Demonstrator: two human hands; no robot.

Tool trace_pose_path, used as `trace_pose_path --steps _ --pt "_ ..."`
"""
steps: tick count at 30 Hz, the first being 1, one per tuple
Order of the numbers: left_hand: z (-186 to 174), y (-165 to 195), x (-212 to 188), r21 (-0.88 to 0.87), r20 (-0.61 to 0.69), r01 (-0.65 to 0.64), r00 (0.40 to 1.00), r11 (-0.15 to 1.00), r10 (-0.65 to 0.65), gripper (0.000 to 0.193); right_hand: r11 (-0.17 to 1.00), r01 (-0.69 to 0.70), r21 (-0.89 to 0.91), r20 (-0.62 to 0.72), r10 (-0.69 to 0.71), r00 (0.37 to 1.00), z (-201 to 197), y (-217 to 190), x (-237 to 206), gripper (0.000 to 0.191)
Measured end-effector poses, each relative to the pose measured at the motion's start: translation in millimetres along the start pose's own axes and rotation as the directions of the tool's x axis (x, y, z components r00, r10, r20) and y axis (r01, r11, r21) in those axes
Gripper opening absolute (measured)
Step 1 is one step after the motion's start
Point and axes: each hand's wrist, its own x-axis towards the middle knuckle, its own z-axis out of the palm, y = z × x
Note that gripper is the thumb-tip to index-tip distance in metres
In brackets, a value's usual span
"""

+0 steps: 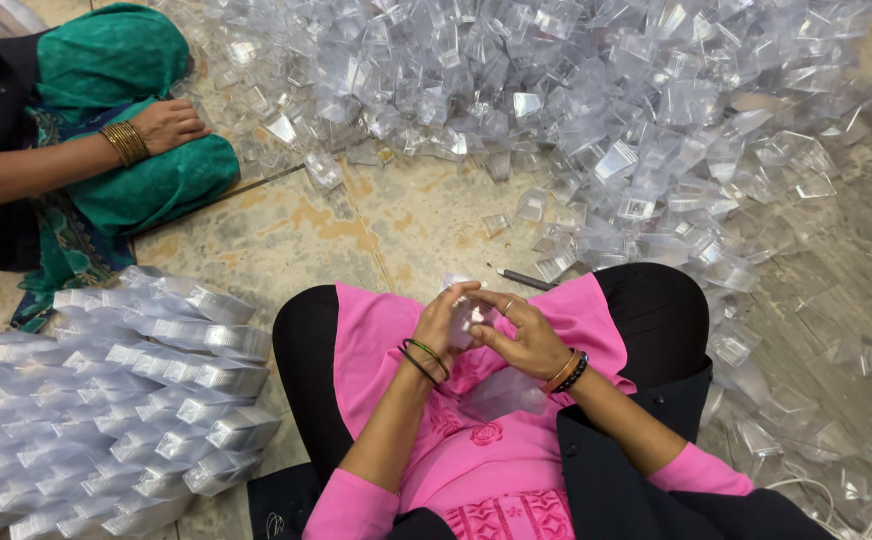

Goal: The person sits cross-legged on the floor among large piles of small clear plastic cups. They pick up cups one at a time, press each into an open cup to nest it, and build up stacks, setting completed stacks aside with the growing pile of finished stacks.

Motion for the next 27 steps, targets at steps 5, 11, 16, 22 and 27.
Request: trace_pose_path --steps 5,11,16,22,27 --pt "3 16 0 -0.310 0.030 0.261 0.964 0.914 -0.265 0.060 0.995 0.070 0.064 0.016 -0.071 0.997 -4 -6 5 0.054" --pt "-3 10 4 -0.362 0.132 0.302 0.953 0.882 -0.272 0.065 0.996 -0.009 0.084 0.024 0.007 1.000 1 7 1 0.054" --pt "-42 4 55 0.679 -0.300 0.241 0.953 0.694 -0.038 0.065 0.955 -0.232 0.185 -0.023 0.240 0.971 2 47 20 0.029" --pt "-92 46 95 0.851 0.030 -0.206 0.938 0.483 0.346 0.050 0.914 0.047 -0.402 -0.161 -0.122 0.979 0 90 47 0.013" --pt "-68 42 120 0.945 -0.120 0.219 0.923 0.243 -0.365 0.095 0.766 0.243 -0.595 0.074 -0.249 0.966 44 117 62 0.020"
